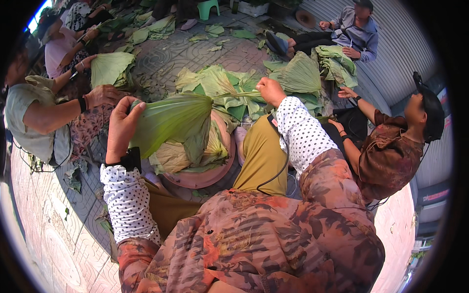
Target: The person folds and rolls large green leaves by hand while sitting on the ground. They take individual leaves, fold the edges inward to create a pouch or cone shape, and stack them.
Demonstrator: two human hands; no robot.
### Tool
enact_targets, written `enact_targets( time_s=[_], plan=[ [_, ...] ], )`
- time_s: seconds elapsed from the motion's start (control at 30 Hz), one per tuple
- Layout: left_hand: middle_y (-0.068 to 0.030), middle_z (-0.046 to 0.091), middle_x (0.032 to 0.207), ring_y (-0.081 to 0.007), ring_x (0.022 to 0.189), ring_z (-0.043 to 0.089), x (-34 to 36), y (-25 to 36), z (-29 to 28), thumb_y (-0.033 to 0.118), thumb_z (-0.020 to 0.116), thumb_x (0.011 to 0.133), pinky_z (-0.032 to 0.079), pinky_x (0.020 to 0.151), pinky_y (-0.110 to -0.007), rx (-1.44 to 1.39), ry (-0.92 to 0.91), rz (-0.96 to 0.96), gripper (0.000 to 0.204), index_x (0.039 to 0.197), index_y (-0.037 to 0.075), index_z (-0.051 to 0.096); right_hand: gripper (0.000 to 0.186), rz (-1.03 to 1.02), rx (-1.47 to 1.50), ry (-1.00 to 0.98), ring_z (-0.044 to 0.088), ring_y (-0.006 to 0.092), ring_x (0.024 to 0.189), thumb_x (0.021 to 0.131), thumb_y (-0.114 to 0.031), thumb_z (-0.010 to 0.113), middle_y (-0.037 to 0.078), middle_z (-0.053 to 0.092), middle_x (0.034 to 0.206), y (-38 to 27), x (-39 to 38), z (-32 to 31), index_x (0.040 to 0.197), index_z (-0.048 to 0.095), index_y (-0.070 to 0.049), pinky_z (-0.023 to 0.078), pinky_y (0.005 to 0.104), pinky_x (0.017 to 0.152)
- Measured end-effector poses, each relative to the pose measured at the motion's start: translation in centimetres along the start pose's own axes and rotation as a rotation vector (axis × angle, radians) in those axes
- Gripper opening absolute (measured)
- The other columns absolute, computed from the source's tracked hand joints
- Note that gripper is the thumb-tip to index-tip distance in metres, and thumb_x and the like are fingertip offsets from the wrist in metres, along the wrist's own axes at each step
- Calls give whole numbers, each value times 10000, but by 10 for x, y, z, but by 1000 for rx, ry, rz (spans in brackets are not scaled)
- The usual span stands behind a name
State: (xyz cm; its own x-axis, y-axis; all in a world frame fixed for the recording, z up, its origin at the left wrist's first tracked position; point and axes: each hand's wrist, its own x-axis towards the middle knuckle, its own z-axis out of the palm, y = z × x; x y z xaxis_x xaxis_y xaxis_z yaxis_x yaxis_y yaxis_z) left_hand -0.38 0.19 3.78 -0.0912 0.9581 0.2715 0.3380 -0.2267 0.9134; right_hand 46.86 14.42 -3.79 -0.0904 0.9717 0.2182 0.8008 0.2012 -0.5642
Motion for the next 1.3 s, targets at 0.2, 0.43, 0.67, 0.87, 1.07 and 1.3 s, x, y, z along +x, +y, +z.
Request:
enact_targets(
  time_s=[0.2, 0.43, 0.67, 0.87, 1.07, 1.3],
  plan=[
    [77, 553, 810, -9, 739, 465, -11, 19, -32, 135, 673, 970, 401, 646, -191, -130, 114, 13, 112, 941, 51, 604, 205, 145, -191, 63, 675, 385, 870, 879, -217, 717, 205, 707, 901, 39, -25, -42, 910, 681, -18, 519, 459, 786],
    [27, 558, 769, -53, 723, 483, -25, 40, -29, 108, 741, 903, 437, 655, -230, -81, -45, 14, 155, 938, 8, 628, 331, 210, -361, -423, 671, 340, 1036, 863, -306, 733, 192, 716, 1072, -8, -25, -53, 1058, 720, -40, 518, 444, 902],
    [-23, 632, 858, -99, 817, 557, -24, 67, -13, 93, 777, 871, 476, 738, -266, -1, -230, 193, 190, 994, 3, 663, 854, -508, -126, -574, 223, 364, 1522, 857, -361, 761, 180, 258, 1642, -175, -36, -15, 1553, 346, -94, 245, 423, 1228],
    [-32, 647, 863, -112, 829, 585, -20, 49, -4, 93, 775, 869, 488, 748, -278, -75, -285, 232, 166, 967, 6, 674, 300, -533, 299, -756, 668, 286, 968, 946, -177, 666, 149, 692, 1031, -267, -66, 27, 1228, 632, -80, 513, 387, 873],
    [-40, 637, 873, -132, 811, 593, -22, 45, -20, 92, 746, 887, 484, 729, -279, -16, -203, 231, 126, 968, 12, 693, 153, -473, 254, -652, 665, 247, 830, 970, -150, 630, 127, 695, 906, -267, -66, 29, 1091, 667, -65, 519, 365, 781],
    [-35, 592, 866, -129, 790, 571, -37, 51, -27, 72, 719, 882, 462, 704, -269, 36, -137, 252, 86, 931, 9, 687, 157, -577, 179, -629, 663, 305, 817, 969, -175, 639, 151, 684, 898, -278, -88, 20, 1072, 660, -58, 519, 385, 773]
  ],
)
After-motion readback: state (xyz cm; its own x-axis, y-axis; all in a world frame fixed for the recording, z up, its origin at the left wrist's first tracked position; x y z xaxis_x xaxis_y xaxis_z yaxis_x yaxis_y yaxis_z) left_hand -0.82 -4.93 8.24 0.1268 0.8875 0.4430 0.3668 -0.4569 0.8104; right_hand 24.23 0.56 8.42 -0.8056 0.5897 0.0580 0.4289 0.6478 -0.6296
